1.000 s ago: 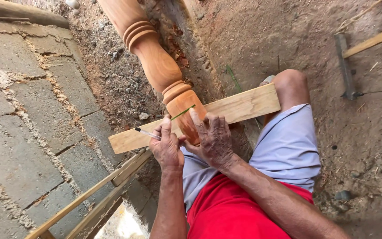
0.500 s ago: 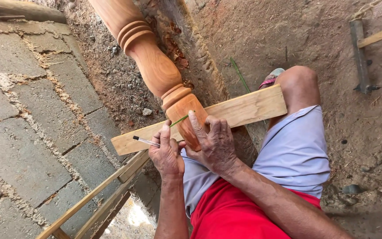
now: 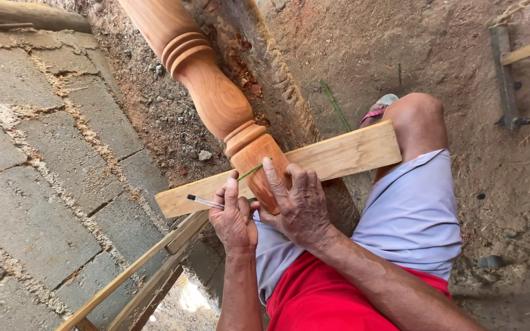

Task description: Measuring and marking a wooden furniture leg for joinery or assembly using a ruler and pencil.

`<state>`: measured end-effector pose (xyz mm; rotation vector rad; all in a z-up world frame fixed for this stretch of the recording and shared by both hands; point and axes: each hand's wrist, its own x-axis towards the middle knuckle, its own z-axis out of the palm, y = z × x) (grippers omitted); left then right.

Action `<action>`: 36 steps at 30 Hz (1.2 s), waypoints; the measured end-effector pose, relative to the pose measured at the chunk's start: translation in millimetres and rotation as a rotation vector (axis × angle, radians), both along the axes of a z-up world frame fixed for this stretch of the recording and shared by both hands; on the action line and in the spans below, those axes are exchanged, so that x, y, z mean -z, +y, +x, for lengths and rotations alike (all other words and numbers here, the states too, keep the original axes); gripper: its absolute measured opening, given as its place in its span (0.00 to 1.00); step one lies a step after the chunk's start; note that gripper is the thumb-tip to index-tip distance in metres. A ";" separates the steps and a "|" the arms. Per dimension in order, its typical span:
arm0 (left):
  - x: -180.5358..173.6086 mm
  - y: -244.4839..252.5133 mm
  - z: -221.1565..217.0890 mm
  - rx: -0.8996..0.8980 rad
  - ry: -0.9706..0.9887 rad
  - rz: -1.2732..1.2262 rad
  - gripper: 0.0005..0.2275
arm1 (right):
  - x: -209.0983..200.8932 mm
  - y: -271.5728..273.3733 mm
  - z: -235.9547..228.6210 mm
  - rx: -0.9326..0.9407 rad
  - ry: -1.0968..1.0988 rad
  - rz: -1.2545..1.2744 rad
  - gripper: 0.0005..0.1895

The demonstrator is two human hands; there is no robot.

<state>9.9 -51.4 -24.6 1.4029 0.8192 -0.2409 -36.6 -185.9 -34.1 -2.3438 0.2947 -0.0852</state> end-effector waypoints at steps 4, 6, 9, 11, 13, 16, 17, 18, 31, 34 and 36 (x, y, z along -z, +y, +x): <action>1.7 2.5 -0.3 -0.013 0.022 0.012 0.10 | -1.1 -0.4 0.2 0.008 -0.011 -0.001 0.54; 8.9 11.2 -4.9 0.007 -0.007 -0.011 0.10 | -1.1 -0.3 0.2 0.004 -0.004 -0.002 0.54; 8.8 13.3 -5.5 0.037 -0.031 -0.030 0.11 | -0.8 0.7 -0.2 0.004 0.007 -0.001 0.53; 5.4 9.6 -2.8 0.048 -0.026 -0.028 0.11 | -0.3 0.8 -0.5 0.011 0.010 -0.001 0.52; 1.7 5.1 0.5 0.017 0.004 0.008 0.10 | -0.1 1.0 -1.1 -0.003 0.001 0.002 0.52; 2.3 5.4 0.6 0.032 0.000 0.010 0.11 | -0.9 0.9 -0.8 0.007 0.013 0.014 0.52; 4.7 8.4 -0.9 0.035 0.002 0.010 0.11 | -1.1 1.0 -0.9 0.010 0.014 0.013 0.52; 7.0 11.4 -2.5 0.041 -0.008 0.009 0.11 | -1.5 1.0 -1.1 0.015 0.014 0.023 0.53; 21.0 13.4 -7.4 0.039 -0.081 0.010 0.09 | -3.9 -7.3 1.8 0.025 0.010 0.091 0.57; 26.8 4.3 -6.4 -0.013 -0.052 0.024 0.07 | 2.2 -7.7 -0.8 0.052 -0.024 0.097 0.54; 39.2 3.8 -8.5 -0.044 -0.055 -0.007 0.07 | 2.6 -10.4 0.5 0.025 -0.017 0.106 0.55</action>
